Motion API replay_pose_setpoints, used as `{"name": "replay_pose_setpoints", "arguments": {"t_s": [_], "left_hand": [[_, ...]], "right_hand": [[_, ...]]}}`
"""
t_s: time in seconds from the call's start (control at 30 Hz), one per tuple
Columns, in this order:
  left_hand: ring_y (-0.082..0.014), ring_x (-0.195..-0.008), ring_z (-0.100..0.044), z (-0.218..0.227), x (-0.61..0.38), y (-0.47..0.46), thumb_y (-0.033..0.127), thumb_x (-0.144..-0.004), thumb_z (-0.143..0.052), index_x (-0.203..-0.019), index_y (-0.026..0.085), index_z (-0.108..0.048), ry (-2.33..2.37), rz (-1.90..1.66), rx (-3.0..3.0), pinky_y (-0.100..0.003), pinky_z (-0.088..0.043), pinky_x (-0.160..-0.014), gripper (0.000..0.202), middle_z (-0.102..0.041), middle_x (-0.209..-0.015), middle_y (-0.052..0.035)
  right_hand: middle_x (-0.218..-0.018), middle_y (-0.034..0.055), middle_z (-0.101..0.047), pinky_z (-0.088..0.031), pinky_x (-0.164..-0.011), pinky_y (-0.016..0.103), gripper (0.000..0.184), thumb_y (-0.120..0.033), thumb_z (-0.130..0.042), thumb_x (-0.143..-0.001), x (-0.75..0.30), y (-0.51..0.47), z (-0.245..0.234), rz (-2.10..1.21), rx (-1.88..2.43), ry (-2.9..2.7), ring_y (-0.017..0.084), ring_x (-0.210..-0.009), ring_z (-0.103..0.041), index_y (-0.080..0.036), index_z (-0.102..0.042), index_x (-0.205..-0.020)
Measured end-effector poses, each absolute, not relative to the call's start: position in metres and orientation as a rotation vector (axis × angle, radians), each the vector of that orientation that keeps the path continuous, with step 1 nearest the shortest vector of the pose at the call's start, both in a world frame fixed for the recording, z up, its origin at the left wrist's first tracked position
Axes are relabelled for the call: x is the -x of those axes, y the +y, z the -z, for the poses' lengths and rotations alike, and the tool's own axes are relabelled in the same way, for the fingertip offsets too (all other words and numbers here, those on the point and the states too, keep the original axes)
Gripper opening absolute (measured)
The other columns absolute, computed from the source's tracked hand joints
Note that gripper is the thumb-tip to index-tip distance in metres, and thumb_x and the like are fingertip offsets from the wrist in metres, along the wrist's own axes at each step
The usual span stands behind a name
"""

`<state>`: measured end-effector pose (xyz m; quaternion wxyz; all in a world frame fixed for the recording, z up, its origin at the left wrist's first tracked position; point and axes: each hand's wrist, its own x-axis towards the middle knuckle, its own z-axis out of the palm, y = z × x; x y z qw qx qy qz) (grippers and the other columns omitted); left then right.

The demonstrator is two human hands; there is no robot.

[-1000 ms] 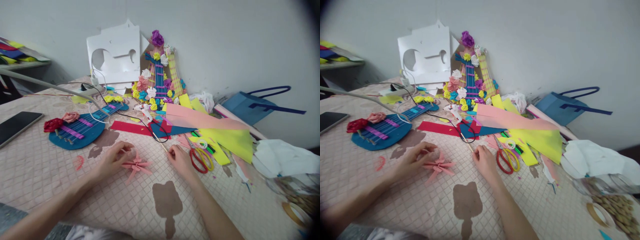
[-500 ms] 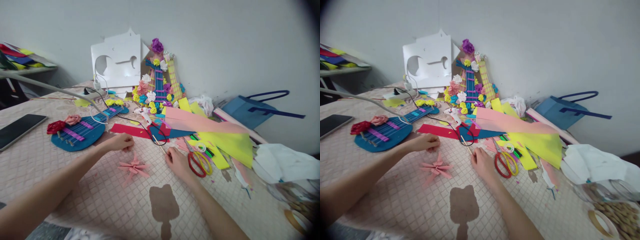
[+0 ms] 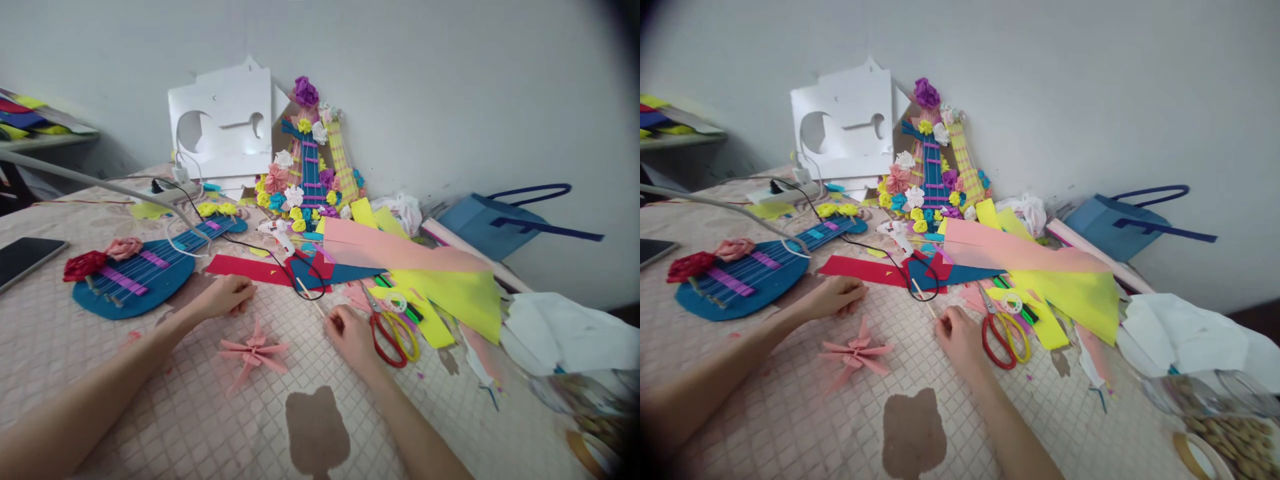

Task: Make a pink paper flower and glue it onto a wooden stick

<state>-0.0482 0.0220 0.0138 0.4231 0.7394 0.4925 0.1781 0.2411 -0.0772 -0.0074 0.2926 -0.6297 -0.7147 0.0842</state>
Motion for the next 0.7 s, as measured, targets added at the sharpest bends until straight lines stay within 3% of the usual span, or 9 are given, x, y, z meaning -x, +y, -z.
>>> {"name": "replay_pose_setpoints", "arguments": {"t_s": [0.37,0.7], "left_hand": [[-0.0084,-0.045,-0.044,-0.022,0.06,0.014,0.042,-0.092,-0.038,-0.058,0.016,-0.045,1.302,-0.761,-2.133,-0.02,-0.036,-0.048,0.043,-0.05,-0.051,0.0022],[-0.0076,-0.047,-0.042,-0.019,0.066,0.02,0.041,-0.09,-0.04,-0.058,0.015,-0.046,1.37,-0.674,-2.065,-0.018,-0.033,-0.05,0.042,-0.049,-0.05,0.003]], "right_hand": [[-0.071,-0.0007,-0.058,-0.032,-0.058,0.025,0.013,-0.027,-0.05,-0.085,-0.232,-0.081,0.012,-0.077,1.76,-1.974,0.014,-0.064,-0.054,-0.02,-0.049,-0.074],[-0.081,0.0005,-0.063,-0.033,-0.057,0.026,0.005,-0.025,-0.053,-0.085,-0.229,-0.081,0.006,-0.09,1.773,-2.007,0.016,-0.07,-0.06,-0.02,-0.051,-0.087]]}}
